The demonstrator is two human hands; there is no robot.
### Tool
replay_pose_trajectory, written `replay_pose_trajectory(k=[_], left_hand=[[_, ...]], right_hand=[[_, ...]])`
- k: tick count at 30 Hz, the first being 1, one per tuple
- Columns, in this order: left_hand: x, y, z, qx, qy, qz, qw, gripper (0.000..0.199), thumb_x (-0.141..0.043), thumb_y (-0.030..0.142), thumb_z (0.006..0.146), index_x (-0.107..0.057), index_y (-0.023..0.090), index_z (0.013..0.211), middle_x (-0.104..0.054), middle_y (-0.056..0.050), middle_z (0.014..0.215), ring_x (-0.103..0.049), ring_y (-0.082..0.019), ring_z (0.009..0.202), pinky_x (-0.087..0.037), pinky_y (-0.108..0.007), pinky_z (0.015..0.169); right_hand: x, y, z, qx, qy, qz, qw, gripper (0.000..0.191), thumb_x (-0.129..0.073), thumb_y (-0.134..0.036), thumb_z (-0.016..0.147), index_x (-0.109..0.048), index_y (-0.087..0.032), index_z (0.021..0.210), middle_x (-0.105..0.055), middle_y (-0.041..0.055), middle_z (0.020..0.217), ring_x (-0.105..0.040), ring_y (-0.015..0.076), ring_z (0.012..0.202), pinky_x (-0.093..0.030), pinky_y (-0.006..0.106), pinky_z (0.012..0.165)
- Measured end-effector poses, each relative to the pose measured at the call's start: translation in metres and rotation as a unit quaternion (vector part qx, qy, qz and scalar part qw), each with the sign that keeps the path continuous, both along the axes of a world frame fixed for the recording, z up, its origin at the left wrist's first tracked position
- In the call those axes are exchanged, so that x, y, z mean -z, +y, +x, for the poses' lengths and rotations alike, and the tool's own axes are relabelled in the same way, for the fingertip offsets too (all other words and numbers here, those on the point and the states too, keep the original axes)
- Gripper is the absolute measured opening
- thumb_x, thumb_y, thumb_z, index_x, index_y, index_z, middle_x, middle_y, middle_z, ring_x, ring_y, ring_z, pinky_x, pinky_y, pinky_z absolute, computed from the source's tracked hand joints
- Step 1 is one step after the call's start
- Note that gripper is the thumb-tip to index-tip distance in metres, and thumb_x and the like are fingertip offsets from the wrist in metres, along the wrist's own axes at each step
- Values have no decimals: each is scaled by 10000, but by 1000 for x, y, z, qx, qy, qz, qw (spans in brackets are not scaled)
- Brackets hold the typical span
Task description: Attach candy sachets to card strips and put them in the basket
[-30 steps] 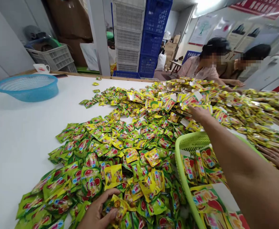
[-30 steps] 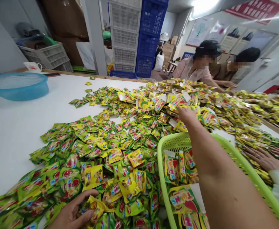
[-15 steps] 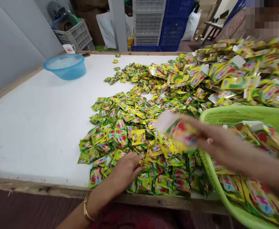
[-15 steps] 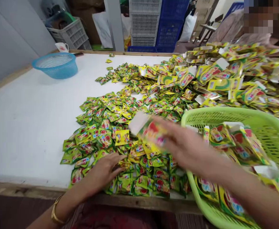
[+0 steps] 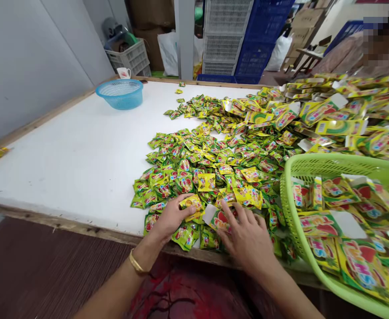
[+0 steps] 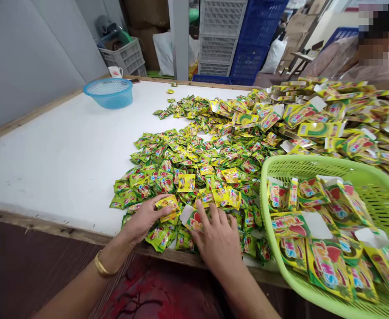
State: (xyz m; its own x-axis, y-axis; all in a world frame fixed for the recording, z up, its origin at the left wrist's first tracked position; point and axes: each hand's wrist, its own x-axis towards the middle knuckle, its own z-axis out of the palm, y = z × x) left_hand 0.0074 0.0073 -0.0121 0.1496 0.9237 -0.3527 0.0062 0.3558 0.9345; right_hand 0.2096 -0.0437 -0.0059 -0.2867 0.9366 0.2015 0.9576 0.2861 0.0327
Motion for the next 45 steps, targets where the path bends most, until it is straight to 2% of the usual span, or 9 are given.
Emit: replay_pose_trajectory(k=[4, 7, 12, 16, 19, 25, 29, 38, 45], left_hand=[[3, -2, 2, -32, -44, -9, 998, 543, -716, 398, 643, -590, 135, 1101, -696, -65, 990, -636, -204, 876, -494, -322, 807], [-3, -1, -1, -47, -54, -5, 997, 512, -705, 424, 652, -586, 135, 1058, -697, -69, 991, -636, -201, 877, -492, -314, 806], [-15, 1, -5, 3, -59, -3, 998, 539, -716, 363, 639, -557, 148, 1108, -685, -61, 994, -640, -201, 853, -501, -309, 768], [-21, 7, -7, 58, -3, 56, 997, 406, -680, 324, 656, -596, 163, 1019, -672, -34, 965, -626, -195, 856, -499, -301, 770], [-25, 10, -4, 56, 46, 103, 992, 394, -643, 311, 690, -591, 169, 1054, -668, -47, 1013, -621, -209, 903, -496, -317, 806], [-27, 5, 9, 107, 160, 171, 966, 395, -540, 313, 783, -613, 172, 1144, -650, -68, 1162, -578, -233, 1066, -427, -350, 961], [-32, 7, 7, 153, 176, 189, 954, 358, -457, 321, 837, -663, 169, 1088, -693, -58, 1071, -612, -224, 993, -451, -327, 906], [-54, 21, 4, 235, 297, 236, 895, 254, -521, 209, 777, -732, 195, 917, -738, -22, 885, -646, -180, 790, -445, -256, 744], [-55, 22, 17, 274, 379, 262, 844, 235, -500, 133, 762, -657, 139, 588, -607, 2, 578, -499, -110, 559, -349, -221, 586]], right_hand=[[10, -2, -7, -35, -6, 15, 999, 603, -530, -268, 841, -335, -188, 1407, -583, 132, 1179, -506, 273, 1032, -363, 426, 853], [7, 3, -7, -52, 6, 28, 998, 566, -483, -244, 857, -351, -154, 1399, -591, 138, 1130, -505, 267, 1001, -378, 402, 822], [2, 9, -5, -97, 70, 9, 993, 596, -461, -329, 860, -329, -142, 1410, -559, 140, 1153, -489, 260, 1009, -407, 379, 821], [10, 10, -6, -122, 73, 14, 990, 624, -493, -378, 854, -327, -155, 1414, -556, 143, 1169, -491, 264, 1012, -409, 391, 830], [16, 11, -10, -123, 72, 25, 990, 622, -500, -370, 859, -318, -169, 1419, -561, 138, 1161, -498, 259, 1010, -408, 384, 820], [15, 16, -10, -95, 96, 43, 990, 596, -499, -365, 858, -357, -139, 1391, -576, 131, 1110, -497, 259, 973, -404, 382, 821], [11, 19, -6, -122, 86, 47, 988, 599, -491, -358, 863, -338, -142, 1400, -575, 130, 1108, -500, 252, 960, -393, 378, 808], [9, 24, -9, -167, 97, 102, 976, 592, -480, -366, 879, -338, -88, 1382, -591, 131, 1099, -510, 232, 955, -365, 357, 767], [8, 25, -13, -187, 97, 142, 967, 611, -516, -343, 866, -342, -60, 1378, -606, 144, 1090, -516, 241, 932, -371, 371, 748]])
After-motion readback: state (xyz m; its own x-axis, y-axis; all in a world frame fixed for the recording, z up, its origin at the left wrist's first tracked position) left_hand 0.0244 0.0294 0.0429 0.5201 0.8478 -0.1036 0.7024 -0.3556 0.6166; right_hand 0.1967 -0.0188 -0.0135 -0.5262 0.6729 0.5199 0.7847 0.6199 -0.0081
